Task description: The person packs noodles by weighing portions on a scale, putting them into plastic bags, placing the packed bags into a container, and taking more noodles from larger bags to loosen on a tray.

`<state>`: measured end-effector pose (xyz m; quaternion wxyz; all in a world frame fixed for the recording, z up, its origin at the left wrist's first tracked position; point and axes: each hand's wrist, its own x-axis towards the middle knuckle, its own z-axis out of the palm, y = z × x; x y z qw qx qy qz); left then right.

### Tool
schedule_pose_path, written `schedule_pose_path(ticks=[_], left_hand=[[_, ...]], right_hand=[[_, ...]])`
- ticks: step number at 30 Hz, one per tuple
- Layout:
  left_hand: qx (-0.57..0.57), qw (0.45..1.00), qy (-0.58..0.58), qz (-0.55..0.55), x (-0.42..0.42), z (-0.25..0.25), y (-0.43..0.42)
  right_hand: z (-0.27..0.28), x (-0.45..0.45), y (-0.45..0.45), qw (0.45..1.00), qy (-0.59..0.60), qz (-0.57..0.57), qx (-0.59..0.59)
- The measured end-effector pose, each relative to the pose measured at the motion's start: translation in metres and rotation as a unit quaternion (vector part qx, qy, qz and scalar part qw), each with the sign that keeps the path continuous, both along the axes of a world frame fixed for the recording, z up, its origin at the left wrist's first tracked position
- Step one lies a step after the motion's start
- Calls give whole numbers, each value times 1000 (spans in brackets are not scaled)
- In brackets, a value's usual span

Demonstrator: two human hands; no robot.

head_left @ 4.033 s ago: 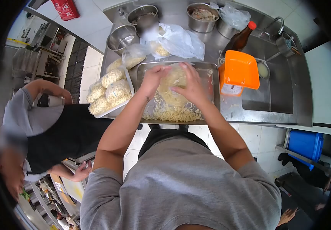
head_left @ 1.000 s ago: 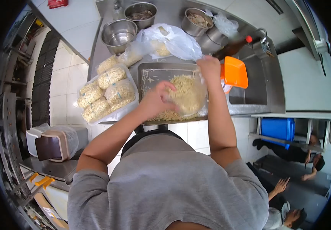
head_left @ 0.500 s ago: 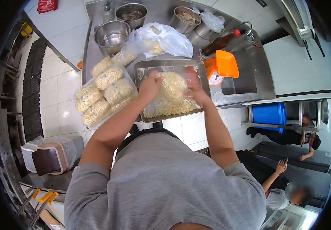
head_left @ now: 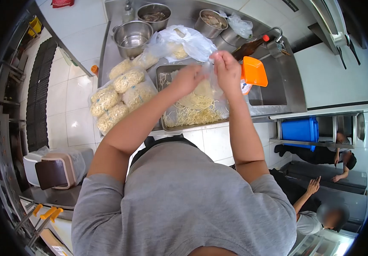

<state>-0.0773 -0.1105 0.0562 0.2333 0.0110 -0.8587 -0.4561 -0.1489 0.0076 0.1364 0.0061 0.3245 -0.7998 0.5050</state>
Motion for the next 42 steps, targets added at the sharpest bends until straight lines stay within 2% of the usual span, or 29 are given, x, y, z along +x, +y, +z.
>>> schedule_pose_path(ticks=[2,4,6,8,9,10,12,13,15,16,17,18,19,20,22,24,25,27,30,32,33,36,38,40,41,42], left_hand=[[104,994,1,40,-5,13,-19],[203,976,23,71,12,36,-42],[291,948,60,117,63,73,-77],[333,914,133,192,126,83,-116],[347,893,174,228,161,81,-132],[315,884,167,303,202,73,-152],[256,860,150,415,289,59,-187],[225,833,101,495,330,56,-197],[171,757,-13,631,417,41,-218],[151,714,-100,676,457,37,-226],[93,648,-241,717,491,37,-234],[-22,597,-282,751,557,-15,-264],[18,597,-277,752,589,-33,-268],[-68,444,-349,823,603,-65,-270],[12,446,-242,862,590,-63,-254],[6,568,-194,800,567,-75,-249],[20,640,-141,755,522,-51,-227],[-11,653,-186,735,478,-87,-230],[95,757,-63,644,376,-62,-208],[114,824,-21,555,314,-29,-186],[122,849,8,514,284,-16,-171],[159,930,18,330,214,2,-124],[148,961,-30,233,173,17,-82],[112,985,-24,132,136,8,-45],[109,984,-89,105,117,-3,-26],[105,979,-153,81,98,-18,-8]], right_hand=[[27,10,-10,996,-80,32,-29],[31,5,-4,998,32,51,-4],[38,11,6,997,44,32,47],[18,-3,18,995,41,42,78],[6,-8,26,994,-80,54,52],[-12,-24,34,995,-55,57,61],[-25,-25,42,986,-126,81,76],[-37,-37,47,977,-181,83,79],[-43,-37,43,970,-205,78,108],[-43,-36,40,966,-212,77,124],[-47,-37,37,965,-202,84,148],[-51,-43,35,962,-191,90,172],[-56,-49,35,960,-179,92,196],[-65,-55,35,958,-130,102,235],[-92,-61,36,944,-31,121,305],[-130,-57,43,928,63,174,322],[-144,-55,45,915,111,203,330],[-161,-40,35,902,161,167,364],[-149,-25,16,860,199,125,452],[-145,-19,8,889,170,93,416],[-140,-18,3,882,166,83,433],[-97,9,1,841,205,73,495],[-117,14,25,864,220,63,448],[-148,9,65,898,236,121,351],[-156,3,77,909,246,155,297],[-150,-5,80,947,149,135,252]])
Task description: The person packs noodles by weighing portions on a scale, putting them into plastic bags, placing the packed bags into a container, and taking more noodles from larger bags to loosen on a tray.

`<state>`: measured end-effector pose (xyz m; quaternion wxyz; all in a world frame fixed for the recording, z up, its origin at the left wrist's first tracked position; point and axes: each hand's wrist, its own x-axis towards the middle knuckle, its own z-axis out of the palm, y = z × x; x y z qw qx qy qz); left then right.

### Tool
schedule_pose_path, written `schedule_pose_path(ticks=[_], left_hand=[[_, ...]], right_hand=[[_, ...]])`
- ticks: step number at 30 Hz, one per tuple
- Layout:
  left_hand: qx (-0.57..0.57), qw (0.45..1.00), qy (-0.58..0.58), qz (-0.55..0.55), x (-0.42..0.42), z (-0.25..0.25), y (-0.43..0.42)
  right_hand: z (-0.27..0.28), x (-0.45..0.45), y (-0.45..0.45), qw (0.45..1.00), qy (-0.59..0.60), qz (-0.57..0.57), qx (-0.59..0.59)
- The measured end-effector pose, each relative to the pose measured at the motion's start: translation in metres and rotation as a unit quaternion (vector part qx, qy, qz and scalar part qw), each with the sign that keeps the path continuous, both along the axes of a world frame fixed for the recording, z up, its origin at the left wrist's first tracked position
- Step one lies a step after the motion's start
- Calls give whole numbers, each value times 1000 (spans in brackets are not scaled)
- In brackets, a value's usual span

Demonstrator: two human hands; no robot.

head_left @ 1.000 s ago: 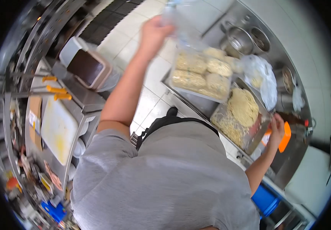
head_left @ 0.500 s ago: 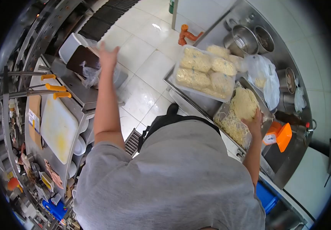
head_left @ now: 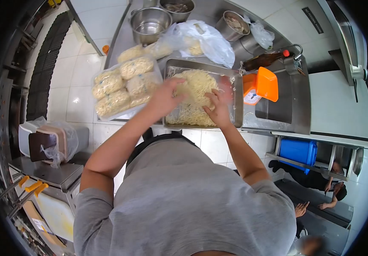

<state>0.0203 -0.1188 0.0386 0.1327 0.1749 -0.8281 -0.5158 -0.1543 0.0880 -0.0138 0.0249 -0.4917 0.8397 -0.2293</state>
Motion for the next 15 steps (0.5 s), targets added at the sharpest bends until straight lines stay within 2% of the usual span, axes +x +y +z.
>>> schedule_pose_path(ticks=[2,3,4,6,9,12,13,15], left_hand=[[109,982,-118,101,-50,-65,30],[162,959,-179,149,-67,-83,38],[202,941,-196,185,-80,-83,39],[279,897,-227,256,-106,-78,41],[349,893,-121,258,-119,-85,50],[417,877,-13,238,-119,-86,47],[444,866,18,230,-112,-89,48],[434,874,-20,218,-98,-72,47]], right_hand=[[15,-13,6,972,-203,-78,-84],[0,-31,8,957,-234,-145,-90],[1,-41,3,908,-375,-173,-78],[3,-54,-16,749,-626,-211,-51],[-24,-67,-38,770,-614,-146,-100],[-8,-70,-36,883,-444,-143,-49],[-5,-75,-29,884,-442,-135,-69],[2,-91,-8,886,-435,-119,-106]])
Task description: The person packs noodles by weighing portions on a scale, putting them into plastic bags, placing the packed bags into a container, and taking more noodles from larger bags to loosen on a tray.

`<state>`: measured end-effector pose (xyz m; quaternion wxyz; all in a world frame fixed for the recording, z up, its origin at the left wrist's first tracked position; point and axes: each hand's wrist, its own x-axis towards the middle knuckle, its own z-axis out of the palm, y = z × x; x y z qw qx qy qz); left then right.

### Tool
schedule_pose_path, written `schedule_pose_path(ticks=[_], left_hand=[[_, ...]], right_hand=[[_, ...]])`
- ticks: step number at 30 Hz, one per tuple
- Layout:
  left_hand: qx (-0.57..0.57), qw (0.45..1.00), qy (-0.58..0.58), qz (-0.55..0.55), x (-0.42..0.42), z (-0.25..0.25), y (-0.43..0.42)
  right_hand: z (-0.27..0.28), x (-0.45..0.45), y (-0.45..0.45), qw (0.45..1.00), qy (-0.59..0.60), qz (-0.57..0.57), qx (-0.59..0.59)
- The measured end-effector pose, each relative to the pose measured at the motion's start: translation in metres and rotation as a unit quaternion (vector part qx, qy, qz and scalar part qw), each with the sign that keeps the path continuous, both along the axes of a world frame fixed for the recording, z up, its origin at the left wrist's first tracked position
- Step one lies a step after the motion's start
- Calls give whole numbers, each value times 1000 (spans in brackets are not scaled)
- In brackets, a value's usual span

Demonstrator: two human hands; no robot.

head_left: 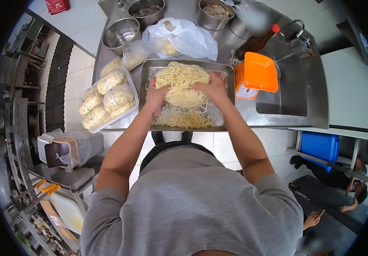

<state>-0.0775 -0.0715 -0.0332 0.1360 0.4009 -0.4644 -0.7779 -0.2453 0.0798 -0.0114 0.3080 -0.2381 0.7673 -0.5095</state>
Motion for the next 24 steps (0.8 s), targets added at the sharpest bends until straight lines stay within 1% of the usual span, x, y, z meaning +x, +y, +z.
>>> schedule_pose_path(ticks=[1,2,3,4,5,6,7,8,10,12,13,15,16,17,19,21,22,23,24], left_hand=[[-1,1000,-13,-11,5,18,2],[-23,997,-80,3,8,45,11],[-30,993,-117,3,12,42,11],[-38,988,-151,3,19,34,3],[-47,982,-185,2,27,23,-8],[-186,967,-158,-68,34,-4,-25],[-226,960,-138,-89,30,1,-17],[-264,951,-119,-107,24,10,0],[-353,913,-121,-168,6,6,30],[-455,839,-158,-254,-12,-16,51],[-420,851,-170,-264,-17,-14,49],[-351,872,-194,-281,-29,-8,34],[-346,880,-189,-265,-24,-19,23],[-331,892,-197,-237,-20,-10,15],[-296,914,-215,-177,-11,17,2],[-364,888,-233,-153,12,17,-16],[-411,863,-247,-158,17,23,-12],[-457,835,-261,-160,19,36,-5],[-515,790,-280,-180,20,48,8]], right_hand=[[14,-3,7,998,-56,-31,-11],[33,-5,14,992,-109,-60,-21],[42,-10,24,982,-163,-89,-31],[5,-29,33,991,-116,-50,35],[0,-27,37,995,-7,-37,90],[-1,-21,41,984,102,-24,144],[-3,-17,44,958,210,-13,196],[-13,-12,45,953,221,53,199],[-38,0,43,931,239,185,205],[-22,12,27,932,223,191,213],[-15,14,23,932,215,194,218],[-12,1,16,958,181,173,139],[-11,-5,14,969,162,162,98],[5,-11,14,983,85,136,89],[53,-27,22,991,-69,88,70],[61,-38,38,992,118,32,36],[61,-41,42,977,212,2,18],[59,-37,46,967,244,61,36],[55,-30,50,953,276,117,51]])
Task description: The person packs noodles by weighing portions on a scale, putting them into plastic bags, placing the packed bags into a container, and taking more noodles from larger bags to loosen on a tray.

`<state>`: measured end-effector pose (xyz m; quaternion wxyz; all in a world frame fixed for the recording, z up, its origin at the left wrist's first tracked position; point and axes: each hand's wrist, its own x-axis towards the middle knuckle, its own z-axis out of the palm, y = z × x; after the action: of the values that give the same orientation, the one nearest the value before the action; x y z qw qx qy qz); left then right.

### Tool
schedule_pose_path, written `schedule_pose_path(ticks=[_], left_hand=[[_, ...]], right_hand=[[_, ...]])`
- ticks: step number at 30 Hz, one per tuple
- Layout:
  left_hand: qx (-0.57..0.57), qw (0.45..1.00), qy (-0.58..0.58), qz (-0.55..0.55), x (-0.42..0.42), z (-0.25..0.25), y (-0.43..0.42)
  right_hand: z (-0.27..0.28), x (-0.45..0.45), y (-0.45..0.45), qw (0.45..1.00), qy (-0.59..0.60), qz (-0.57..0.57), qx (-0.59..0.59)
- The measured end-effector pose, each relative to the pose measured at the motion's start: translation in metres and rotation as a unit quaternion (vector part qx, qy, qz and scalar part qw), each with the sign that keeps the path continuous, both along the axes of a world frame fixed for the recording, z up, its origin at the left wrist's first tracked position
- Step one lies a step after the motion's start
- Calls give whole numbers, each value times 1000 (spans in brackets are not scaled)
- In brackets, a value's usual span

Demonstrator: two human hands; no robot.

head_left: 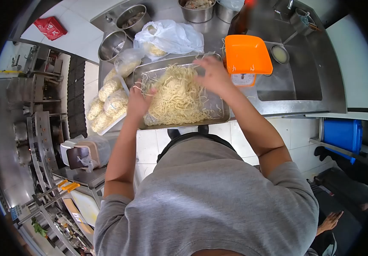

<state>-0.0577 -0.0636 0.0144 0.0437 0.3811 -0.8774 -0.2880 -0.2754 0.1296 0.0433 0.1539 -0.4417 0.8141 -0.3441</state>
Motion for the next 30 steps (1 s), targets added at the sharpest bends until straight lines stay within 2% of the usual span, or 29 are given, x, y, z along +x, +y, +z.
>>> schedule_pose_path(ticks=[1,2,4,5,6,9,11,15,18,21,22,24,26,28,30], left_hand=[[-67,997,-26,-30,-1,12,16],[-51,993,-1,-107,2,12,31],[-156,980,-25,-118,1,-16,61],[-207,970,-37,-120,4,-27,68],[-197,972,-45,-121,5,-29,65],[-138,981,-34,-129,-10,-28,38],[-53,988,7,-147,-11,-3,19],[-126,987,-19,-101,-22,74,23],[-179,972,52,-142,-18,88,12],[-45,974,115,-190,-9,74,-9],[-61,982,40,-174,-4,73,-11],[-2,986,31,-164,4,58,-14],[32,991,-10,-127,7,28,-10],[71,992,-98,-37,-6,-6,9],[79,995,-56,15,-14,-40,24]], right_hand=[[-6,6,3,998,34,52,27],[-14,17,-2,988,-38,124,86],[-62,64,-4,984,87,137,74],[-69,73,-7,982,109,142,63],[-75,81,-10,979,132,146,51],[-71,66,-31,984,83,159,17],[-45,50,-41,982,40,181,22],[22,31,-39,986,81,144,-13],[56,27,-38,981,107,145,-70],[70,24,-35,974,-16,189,-124],[69,20,-34,977,-72,177,-97],[62,4,-30,970,-182,153,-45],[14,-5,-33,981,-43,158,101],[-46,10,-38,971,-32,103,213],[-79,52,-38,971,55,66,223]])
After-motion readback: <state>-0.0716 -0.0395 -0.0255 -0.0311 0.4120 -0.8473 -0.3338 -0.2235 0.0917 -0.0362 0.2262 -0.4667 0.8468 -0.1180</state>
